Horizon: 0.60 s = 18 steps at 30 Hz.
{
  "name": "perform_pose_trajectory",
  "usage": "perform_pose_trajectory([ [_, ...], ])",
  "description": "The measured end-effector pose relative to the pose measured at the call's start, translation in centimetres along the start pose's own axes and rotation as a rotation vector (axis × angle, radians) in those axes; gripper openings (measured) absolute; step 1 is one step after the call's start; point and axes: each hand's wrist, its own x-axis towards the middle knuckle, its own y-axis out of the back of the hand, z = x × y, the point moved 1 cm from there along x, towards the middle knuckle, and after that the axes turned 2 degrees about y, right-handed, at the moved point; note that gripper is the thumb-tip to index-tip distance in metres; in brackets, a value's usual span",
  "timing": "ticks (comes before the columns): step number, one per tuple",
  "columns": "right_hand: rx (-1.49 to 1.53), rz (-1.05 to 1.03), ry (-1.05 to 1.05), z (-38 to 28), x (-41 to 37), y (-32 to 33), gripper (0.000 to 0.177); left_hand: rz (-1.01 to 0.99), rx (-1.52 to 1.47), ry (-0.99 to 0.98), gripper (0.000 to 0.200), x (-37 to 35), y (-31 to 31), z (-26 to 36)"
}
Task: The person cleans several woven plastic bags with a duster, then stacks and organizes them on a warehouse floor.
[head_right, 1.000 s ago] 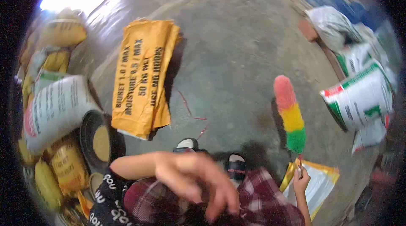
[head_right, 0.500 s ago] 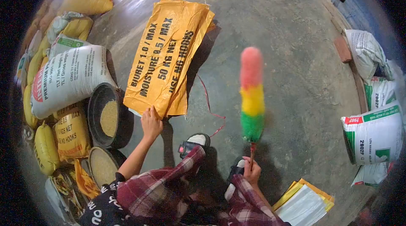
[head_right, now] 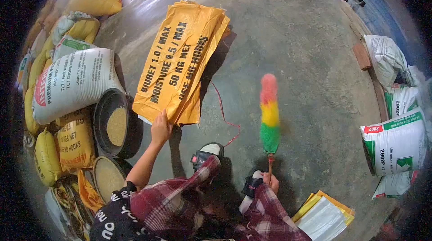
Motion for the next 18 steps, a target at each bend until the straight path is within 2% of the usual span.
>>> perform_pose_trajectory([
  [2, -0.021, -0.033, -0.019, -3.0, -0.6, -1.0, 0.027, 0.004, 0.1, -0.026, 0.066, 0.0, 0.0, 0.7],
  [4, -0.041, -0.062, -0.073, -2.4, -0.7, -1.2, 0.028, 0.007, 0.2, -0.055, 0.068, 0.2, 0.0, 1.4],
  [6, -0.05, -0.061, -0.054, 0.7, 0.0, -0.8, 0.026, -0.015, 0.175, 0.049, 0.072, 0.2, 0.2, 1.9],
  [10, -0.158, -0.06, 0.055, 2.0, 0.5, -0.5, 0.019, 0.089, 0.116, 0.035, 0.065, -0.3, -0.5, 1.3],
  [16, -0.27, -0.036, -0.046, 4.4, 1.3, -0.5, 0.017, 0.134, 0.012, 0.034, 0.061, -0.6, 0.1, 0.7],
  [18, -0.229, -0.054, -0.054, 6.7, 1.8, 0.3, 0.017, 0.109, -0.064, -0.038, 0.059, -0.6, 1.1, -0.6],
])
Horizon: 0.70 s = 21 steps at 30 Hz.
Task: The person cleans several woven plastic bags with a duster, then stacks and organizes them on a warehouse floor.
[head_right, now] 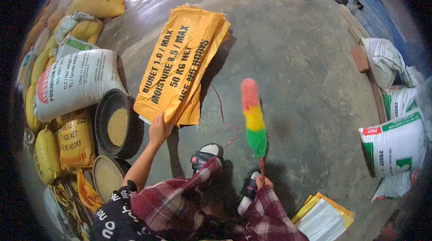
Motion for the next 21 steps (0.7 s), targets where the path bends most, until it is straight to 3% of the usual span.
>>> perform_pose_trajectory([
  [4, -0.018, -0.003, -0.064, 1.2, 0.5, 0.4, 0.021, 0.063, -0.039, 0.03, 0.064, 0.4, 2.9, -1.1],
  [5, 0.233, -0.074, 0.048, 0.8, 0.3, 0.3, 0.023, 0.07, -0.036, 0.029, 0.064, 0.6, 3.7, -1.0],
  [7, 0.138, -0.077, -0.01, 0.2, 0.2, 0.5, 0.024, 0.333, -0.12, 0.183, 0.058, 1.1, 4.9, -0.6],
  [8, 0.041, -0.079, -0.078, -1.1, -0.4, 0.9, 0.025, 0.336, -0.125, 0.187, 0.058, 1.0, 4.5, -1.0],
  [10, -0.065, -0.076, -0.019, -3.9, -1.6, 1.5, 0.025, 0.271, -0.138, 0.342, 0.045, 1.4, 3.9, -2.2],
  [11, -0.158, -0.077, 0.034, -4.9, -2.1, 1.6, 0.026, 0.304, -0.124, 0.365, 0.027, 1.7, 4.0, -2.4],
  [12, -0.157, -0.077, 0.029, -5.0, -2.5, 1.4, 0.026, 0.299, -0.123, 0.362, 0.027, 2.2, 4.2, -2.7],
  [14, -0.154, -0.088, 0.04, -5.5, -3.0, 1.2, 0.026, 0.441, -0.059, 0.428, 0.018, 4.0, 4.7, -4.1],
  [15, -0.155, -0.099, 0.046, -5.6, -3.2, 1.4, 0.026, 0.56, -0.174, 0.446, 0.017, 5.5, 7.0, -3.0],
  [19, -0.158, -0.168, 0.083, -7.3, -3.0, 1.1, 0.026, 0.752, -0.22, 0.2, 0.017, 10.6, 14.8, -2.2],
  [21, -0.154, -0.201, 0.112, -6.6, -3.0, 2.0, 0.027, 0.946, -0.031, 0.027, 0.015, 12.8, 18.9, -0.6],
])
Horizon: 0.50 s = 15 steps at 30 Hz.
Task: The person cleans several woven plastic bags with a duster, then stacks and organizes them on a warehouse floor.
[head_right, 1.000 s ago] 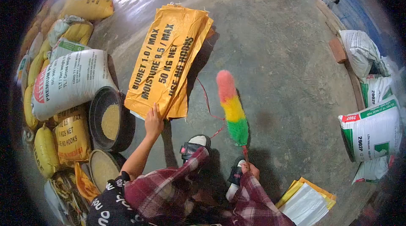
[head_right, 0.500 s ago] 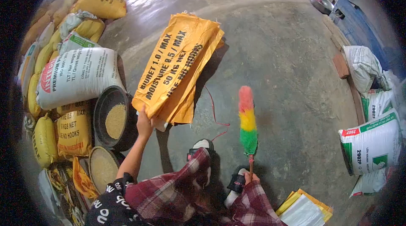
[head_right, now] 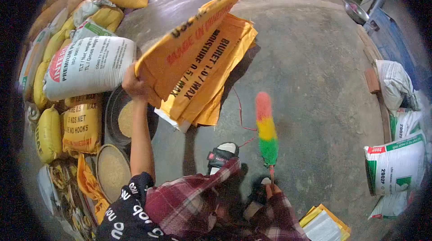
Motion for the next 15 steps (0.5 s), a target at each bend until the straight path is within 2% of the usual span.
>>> perform_pose_trajectory([
  [4, 0.004, -0.021, 0.05, 0.1, -0.5, 1.2, 0.027, 0.087, 0.032, -0.127, 0.014, 6.9, 2.3, 4.6],
  [6, 0.002, -0.014, 0.068, -1.9, -0.1, 1.2, 0.027, 0.19, -0.075, -0.275, 0.014, 8.6, 3.2, 7.7],
  [7, 0.003, -0.01, 0.075, -3.5, 0.3, 0.5, 0.027, 0.193, -0.082, -0.271, 0.014, 8.8, 3.3, 9.5],
  [9, 0.004, 0.002, 0.08, -4.9, 0.5, 0.8, 0.027, 0.181, -0.282, -0.407, 0.013, 7.8, 3.6, 13.4],
  [10, 0.054, 0.013, 0.244, -4.5, 1.6, 2.1, 0.026, 0.161, -0.338, -0.467, 0.013, 6.6, 3.1, 14.8],
  [11, 0.069, 0.016, 0.192, -6.5, 1.2, 3.9, 0.026, 0.144, -0.398, -0.527, 0.014, 5.1, 2.4, 16.1],
  [12, 0.087, 0.024, 0.141, -8.7, 0.6, 5.9, 0.027, 0.042, -0.502, -0.538, 0.015, 3.6, 1.8, 17.6],
  [15, 0.329, 0.208, 0.114, -7.8, -0.1, 10.4, 0.033, -0.306, -0.692, -0.56, 0.02, -2.9, -0.8, 21.2],
])
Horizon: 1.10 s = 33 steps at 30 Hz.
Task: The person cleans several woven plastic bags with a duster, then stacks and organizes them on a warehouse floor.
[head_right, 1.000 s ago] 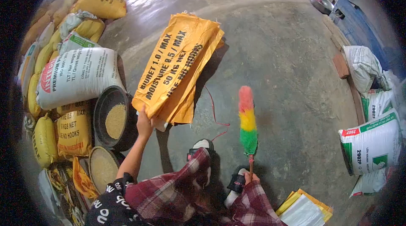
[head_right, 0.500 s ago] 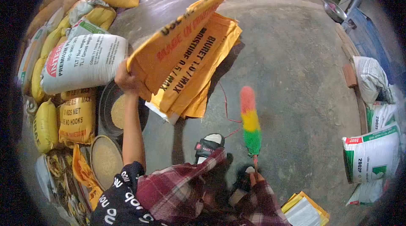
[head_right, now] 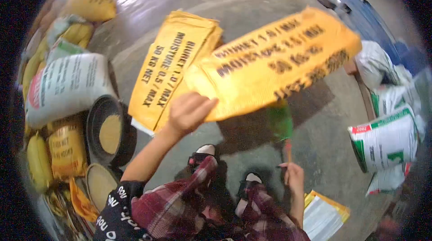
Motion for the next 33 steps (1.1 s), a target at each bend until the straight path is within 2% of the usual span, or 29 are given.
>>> perform_pose_trajectory([
  [2, 0.085, 0.243, -0.125, 3.2, -0.4, 3.7, 0.035, -0.199, -0.137, 0.044, 0.025, -3.6, -4.5, 2.2],
  [3, 0.097, 0.28, -0.143, 4.7, -1.0, 4.7, 0.035, -0.205, -0.175, 0.026, 0.025, -5.6, -6.3, 3.3],
  [5, 0.354, 0.703, -0.332, 7.7, -2.4, 6.3, 0.034, -0.61, -0.272, 0.041, 0.035, -10.0, -9.4, 5.4],
  [6, 0.358, 0.727, -0.348, 9.3, -3.0, 6.6, 0.034, -0.618, -0.297, 0.029, 0.035, -12.2, -10.6, 6.5],
  [8, 0.462, 1.025, -0.247, 12.1, -4.6, 7.2, 0.033, -0.848, -0.285, -0.005, 0.042, -16.5, -12.4, 8.7],
  [10, 0.504, 1.074, -0.231, 12.9, -5.3, 6.6, 0.035, -0.846, -0.296, -0.016, 0.043, -20.1, -13.0, 9.9],
  [12, 0.378, 1.03, -0.15, 15.8, -5.0, 5.6, 0.033, -0.845, -0.297, -0.022, 0.043, -20.6, -12.7, 10.1],
  [13, 0.257, 0.966, -0.096, 19.9, -4.4, 5.8, 0.032, -0.838, -0.328, 0.045, 0.04, -20.0, -12.0, 10.2],
  [14, -0.591, 0.976, 0.394, 18.0, -3.9, 3.5, 0.03, -0.831, -0.358, 0.113, 0.036, -19.8, -11.4, 10.3],
  [15, -0.433, 0.816, 0.38, 16.8, -3.9, 1.7, 0.027, -0.777, -0.394, 0.171, 0.031, -20.5, -11.5, 10.4],
  [17, -0.56, 0.425, 0.299, 17.2, -3.5, 0.0, 0.022, -0.817, -0.395, 0.206, 0.03, -21.9, -12.1, 10.3],
  [18, -0.557, 0.442, 0.286, 17.2, -3.3, 0.0, 0.022, -0.851, -0.395, 0.243, 0.028, -21.9, -12.2, 10.4],
  [19, -0.776, 0.139, 0.301, 17.2, -2.7, 0.0, 0.021, -0.912, -0.382, 0.339, 0.018, -22.0, -12.2, 10.7],
  [20, -0.978, -0.172, 0.303, 17.6, -2.3, 0.2, 0.02, -0.916, -0.403, 0.311, 0.018, -22.4, -12.5, 10.8],
  [21, -0.973, -0.143, 0.281, 18.5, -1.9, 1.1, 0.02, -0.917, -0.401, 0.292, 0.016, -23.5, -13.1, 10.5],
  [23, -1.038, 0.022, 0.187, 19.5, -1.2, 3.5, 0.022, -0.893, -0.445, 0.271, 0.011, -25.2, -14.3, 9.9],
  [25, -1.072, 0.274, 0.021, 19.5, -0.9, 7.2, 0.024, -0.946, -0.426, 0.283, 0.01, -26.2, -15.3, 10.1],
  [27, -1.001, 0.59, -0.017, 19.5, -1.1, 10.3, 0.028, -1.0, -0.383, 0.316, 0.01, -26.5, -15.3, 10.2],
  [29, -0.82, 0.95, -0.221, 20.3, -0.4, 12.2, 0.035, -1.07, -0.454, 0.352, 0.013, -26.1, -15.2, 9.8],
  [30, -0.818, 0.945, -0.215, 20.6, -0.3, 12.6, 0.035, -1.1, -0.487, 0.374, 0.016, -25.9, -15.2, 9.4],
  [31, -0.741, 1.062, -0.206, 20.4, -0.4, 12.9, 0.038, -1.1, -0.479, 0.38, 0.016, -23.9, -14.5, 9.0],
  [32, -0.663, 1.176, -0.199, 20.4, -0.6, 13.1, 0.042, -1.102, -0.649, 0.459, 0.024, -20.4, -13.3, 8.5],
  [33, -0.604, 1.202, -0.134, 21.1, -0.9, 13.1, 0.043, -1.095, -0.821, 0.538, 0.032, -18.1, -13.1, 7.9],
])
